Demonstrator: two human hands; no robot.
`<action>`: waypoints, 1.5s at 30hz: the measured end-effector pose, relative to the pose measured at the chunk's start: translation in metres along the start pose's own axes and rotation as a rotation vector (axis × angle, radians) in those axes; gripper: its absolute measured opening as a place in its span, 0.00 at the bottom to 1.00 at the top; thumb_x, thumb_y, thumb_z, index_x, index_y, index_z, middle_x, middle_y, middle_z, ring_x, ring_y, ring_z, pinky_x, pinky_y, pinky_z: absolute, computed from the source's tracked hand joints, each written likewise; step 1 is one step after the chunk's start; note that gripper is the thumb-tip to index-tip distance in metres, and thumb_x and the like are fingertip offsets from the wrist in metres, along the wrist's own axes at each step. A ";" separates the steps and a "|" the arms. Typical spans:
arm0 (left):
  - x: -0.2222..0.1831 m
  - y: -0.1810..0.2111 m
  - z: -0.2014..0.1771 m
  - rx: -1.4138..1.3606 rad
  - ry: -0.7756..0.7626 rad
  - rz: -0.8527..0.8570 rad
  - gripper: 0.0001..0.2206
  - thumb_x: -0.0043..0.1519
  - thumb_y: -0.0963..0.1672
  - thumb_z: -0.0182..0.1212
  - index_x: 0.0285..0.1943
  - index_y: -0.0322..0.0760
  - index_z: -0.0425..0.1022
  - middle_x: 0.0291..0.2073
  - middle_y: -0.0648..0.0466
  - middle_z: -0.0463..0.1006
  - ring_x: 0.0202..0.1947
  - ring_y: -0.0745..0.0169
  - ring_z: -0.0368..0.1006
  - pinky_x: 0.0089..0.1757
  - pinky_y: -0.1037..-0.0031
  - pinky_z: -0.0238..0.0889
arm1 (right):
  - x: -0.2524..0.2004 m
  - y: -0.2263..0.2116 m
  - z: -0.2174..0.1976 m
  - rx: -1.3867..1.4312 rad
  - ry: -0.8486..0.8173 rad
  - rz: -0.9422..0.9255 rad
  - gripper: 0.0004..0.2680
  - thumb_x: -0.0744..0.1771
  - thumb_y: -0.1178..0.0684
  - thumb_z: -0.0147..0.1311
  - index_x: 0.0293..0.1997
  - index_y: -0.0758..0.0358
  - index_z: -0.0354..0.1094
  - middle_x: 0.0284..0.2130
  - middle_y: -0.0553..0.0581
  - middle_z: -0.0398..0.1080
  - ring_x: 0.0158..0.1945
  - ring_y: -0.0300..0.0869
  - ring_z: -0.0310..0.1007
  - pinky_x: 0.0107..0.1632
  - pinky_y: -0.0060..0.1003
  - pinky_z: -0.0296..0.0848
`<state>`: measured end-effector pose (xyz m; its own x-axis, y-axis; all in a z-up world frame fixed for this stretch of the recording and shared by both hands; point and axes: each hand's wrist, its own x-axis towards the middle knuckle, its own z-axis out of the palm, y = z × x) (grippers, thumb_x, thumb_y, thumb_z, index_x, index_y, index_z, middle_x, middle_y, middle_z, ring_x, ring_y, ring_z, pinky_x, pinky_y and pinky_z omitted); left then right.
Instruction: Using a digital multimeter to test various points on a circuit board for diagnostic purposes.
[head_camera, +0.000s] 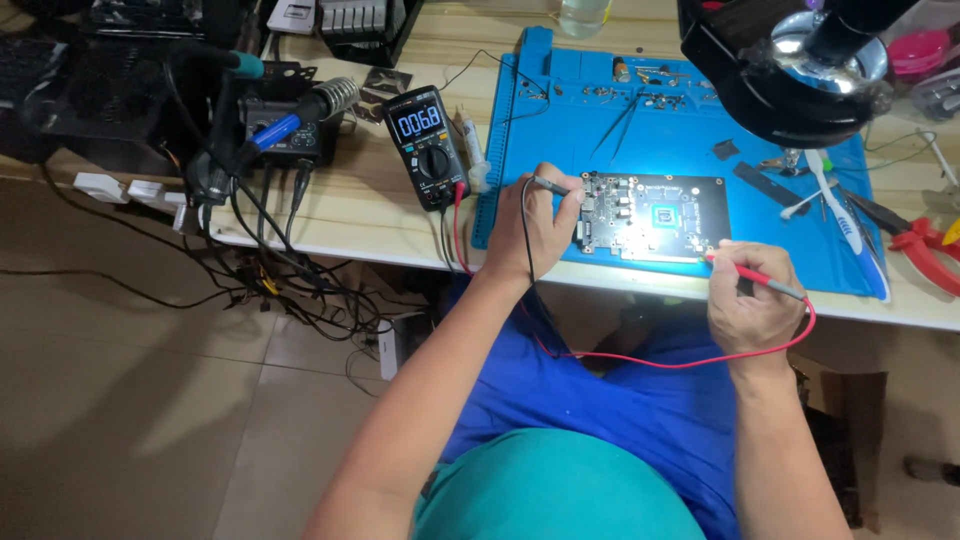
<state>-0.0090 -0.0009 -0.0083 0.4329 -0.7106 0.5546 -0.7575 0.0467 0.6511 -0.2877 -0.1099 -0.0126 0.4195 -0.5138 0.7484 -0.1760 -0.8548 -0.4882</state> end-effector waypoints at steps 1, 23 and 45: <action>0.000 0.000 -0.001 -0.002 -0.002 -0.001 0.04 0.71 0.44 0.60 0.50 0.44 0.71 0.50 0.52 0.87 0.47 0.37 0.79 0.51 0.49 0.66 | 0.001 -0.001 0.001 -0.002 -0.001 0.002 0.03 0.76 0.68 0.57 0.47 0.76 0.71 0.44 0.74 0.78 0.52 0.64 0.84 0.55 0.51 0.82; 0.003 0.012 -0.022 -0.149 0.013 -0.168 0.12 0.74 0.51 0.50 0.44 0.46 0.74 0.34 0.47 0.85 0.41 0.36 0.81 0.47 0.48 0.73 | 0.013 -0.005 -0.002 0.019 0.094 -0.013 0.05 0.75 0.62 0.58 0.55 0.68 0.80 0.48 0.66 0.82 0.54 0.62 0.82 0.59 0.52 0.78; -0.002 0.030 -0.023 -0.080 0.019 0.038 0.13 0.75 0.47 0.46 0.65 0.44 0.69 0.50 0.53 0.68 0.52 0.46 0.67 0.59 0.53 0.62 | 0.009 -0.001 -0.001 -0.185 0.026 -0.110 0.07 0.72 0.64 0.56 0.52 0.66 0.81 0.44 0.62 0.80 0.52 0.60 0.81 0.58 0.51 0.79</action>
<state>-0.0212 0.0184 0.0222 0.4140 -0.6941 0.5889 -0.7323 0.1303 0.6684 -0.2846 -0.1137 -0.0049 0.4227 -0.4159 0.8052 -0.2920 -0.9036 -0.3135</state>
